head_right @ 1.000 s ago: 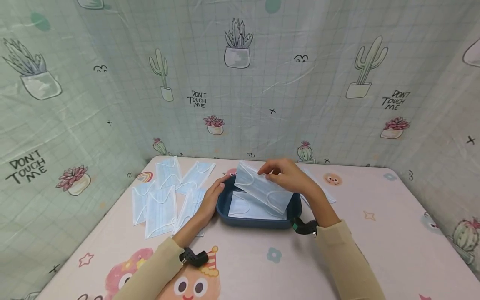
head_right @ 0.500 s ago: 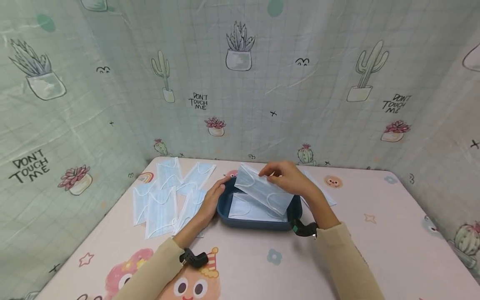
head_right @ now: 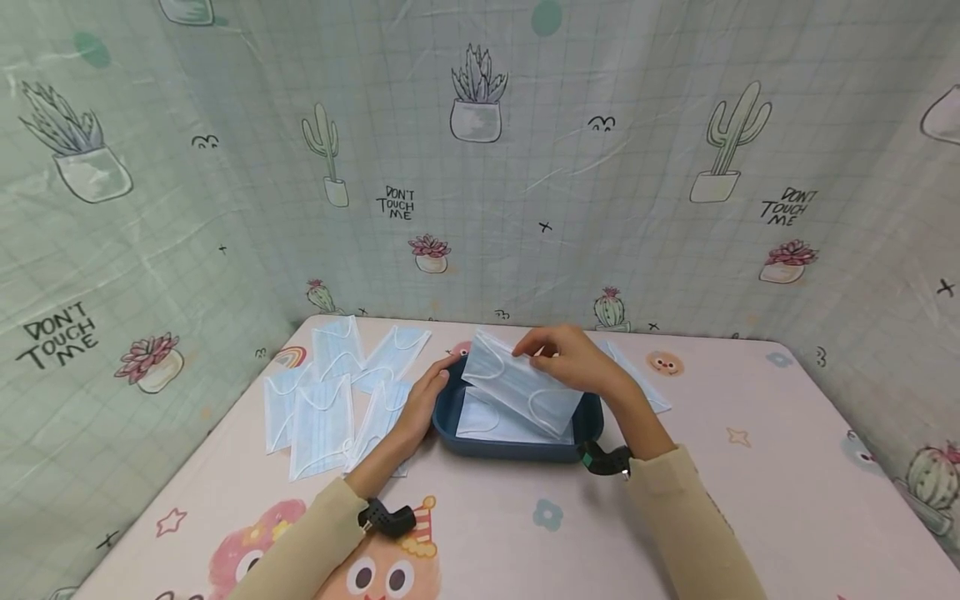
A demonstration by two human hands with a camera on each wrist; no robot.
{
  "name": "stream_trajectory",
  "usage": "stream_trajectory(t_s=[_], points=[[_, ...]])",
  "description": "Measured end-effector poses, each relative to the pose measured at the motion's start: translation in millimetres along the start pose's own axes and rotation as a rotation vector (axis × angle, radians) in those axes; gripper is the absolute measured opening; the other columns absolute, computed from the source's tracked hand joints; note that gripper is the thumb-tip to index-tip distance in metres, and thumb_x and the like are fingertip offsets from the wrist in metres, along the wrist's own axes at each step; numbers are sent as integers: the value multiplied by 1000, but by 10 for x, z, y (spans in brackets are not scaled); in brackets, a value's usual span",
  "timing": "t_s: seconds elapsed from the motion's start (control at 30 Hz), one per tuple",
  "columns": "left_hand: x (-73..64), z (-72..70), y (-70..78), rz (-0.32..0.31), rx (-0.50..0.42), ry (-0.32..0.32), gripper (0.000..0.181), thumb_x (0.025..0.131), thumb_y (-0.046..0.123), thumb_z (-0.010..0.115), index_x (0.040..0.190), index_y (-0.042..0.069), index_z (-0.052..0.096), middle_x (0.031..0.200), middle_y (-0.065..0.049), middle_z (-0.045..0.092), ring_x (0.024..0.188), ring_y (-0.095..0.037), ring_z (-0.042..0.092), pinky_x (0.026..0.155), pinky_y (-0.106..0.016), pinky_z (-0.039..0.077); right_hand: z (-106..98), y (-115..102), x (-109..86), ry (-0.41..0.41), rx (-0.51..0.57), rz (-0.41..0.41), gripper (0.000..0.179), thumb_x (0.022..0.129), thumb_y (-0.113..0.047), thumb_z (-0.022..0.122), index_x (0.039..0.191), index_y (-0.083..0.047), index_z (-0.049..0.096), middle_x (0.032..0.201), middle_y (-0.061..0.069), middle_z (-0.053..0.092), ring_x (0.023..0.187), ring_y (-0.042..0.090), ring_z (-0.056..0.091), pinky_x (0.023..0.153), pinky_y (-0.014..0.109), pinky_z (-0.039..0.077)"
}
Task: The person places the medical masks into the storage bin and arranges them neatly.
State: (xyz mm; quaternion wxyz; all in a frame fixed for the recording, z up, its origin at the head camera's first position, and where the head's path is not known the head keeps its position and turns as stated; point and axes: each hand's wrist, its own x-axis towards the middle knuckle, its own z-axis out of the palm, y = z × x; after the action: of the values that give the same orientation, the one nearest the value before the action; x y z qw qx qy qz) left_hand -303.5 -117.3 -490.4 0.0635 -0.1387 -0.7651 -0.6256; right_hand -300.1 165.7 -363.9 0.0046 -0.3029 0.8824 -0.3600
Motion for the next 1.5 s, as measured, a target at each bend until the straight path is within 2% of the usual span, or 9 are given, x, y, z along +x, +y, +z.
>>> stream_trajectory(t_s=[0.3,0.5,0.63,0.83,0.93,1.07,1.3,1.4,1.5], points=[[18,-15,10,0,11,-3,43,112,27,39,152,18,52,160,-4,49,156,-27,34,130,-52,21,14,-31,5,-1,5,-21,29,97,2,61,118,-11,76,115,8,76,101,23,67,91,40,57],[20,-32,36,-11,6,-23,44,113,24,37,154,14,49,163,-7,45,157,-28,31,131,-52,19,12,-87,13,-27,12,-46,29,96,2,61,118,-11,76,118,8,75,106,25,68,97,50,58],[16,-17,10,5,-5,-3,42,112,27,40,151,19,53,160,-2,49,156,-25,33,131,-50,20,-3,-159,2,-39,11,-53,30,96,2,60,118,-11,76,119,8,75,107,26,68,97,50,58],[19,-24,4,-8,5,3,42,112,28,39,151,22,53,160,2,49,157,-23,32,131,-49,21,-51,-209,36,-56,-20,-75,31,96,4,59,117,-11,77,119,9,76,110,28,69,99,52,57],[9,-40,-3,-3,6,13,43,111,28,39,152,19,53,160,0,50,157,-24,33,131,-51,20,-60,-202,99,-112,-29,-105,31,95,5,59,114,-11,77,119,8,75,106,25,69,95,46,59],[-10,-58,-10,-14,-10,12,43,112,27,39,152,17,52,160,-3,50,156,-26,34,130,-52,20,-46,-191,182,-236,-2,-99,30,94,7,60,112,-10,77,113,7,76,94,19,65,86,33,56],[-9,-30,3,-60,-35,8,44,112,25,39,154,16,50,160,-8,48,156,-28,33,130,-54,20,18,-142,331,-388,34,-68,27,93,8,61,109,-8,76,108,6,76,92,15,66,87,27,57],[-21,-10,81,-76,-32,-12,44,113,23,37,154,13,49,162,-10,45,157,-31,31,130,-55,19,35,-96,397,-439,63,-62,25,92,8,62,108,-5,75,108,8,76,91,16,65,86,26,57],[-69,-9,234,-78,-30,-27,44,112,21,38,153,12,50,162,-11,45,157,-32,31,130,-56,19,46,-47,462,-494,106,-52,25,91,8,62,109,-3,75,109,11,75,91,16,64,86,25,56]])
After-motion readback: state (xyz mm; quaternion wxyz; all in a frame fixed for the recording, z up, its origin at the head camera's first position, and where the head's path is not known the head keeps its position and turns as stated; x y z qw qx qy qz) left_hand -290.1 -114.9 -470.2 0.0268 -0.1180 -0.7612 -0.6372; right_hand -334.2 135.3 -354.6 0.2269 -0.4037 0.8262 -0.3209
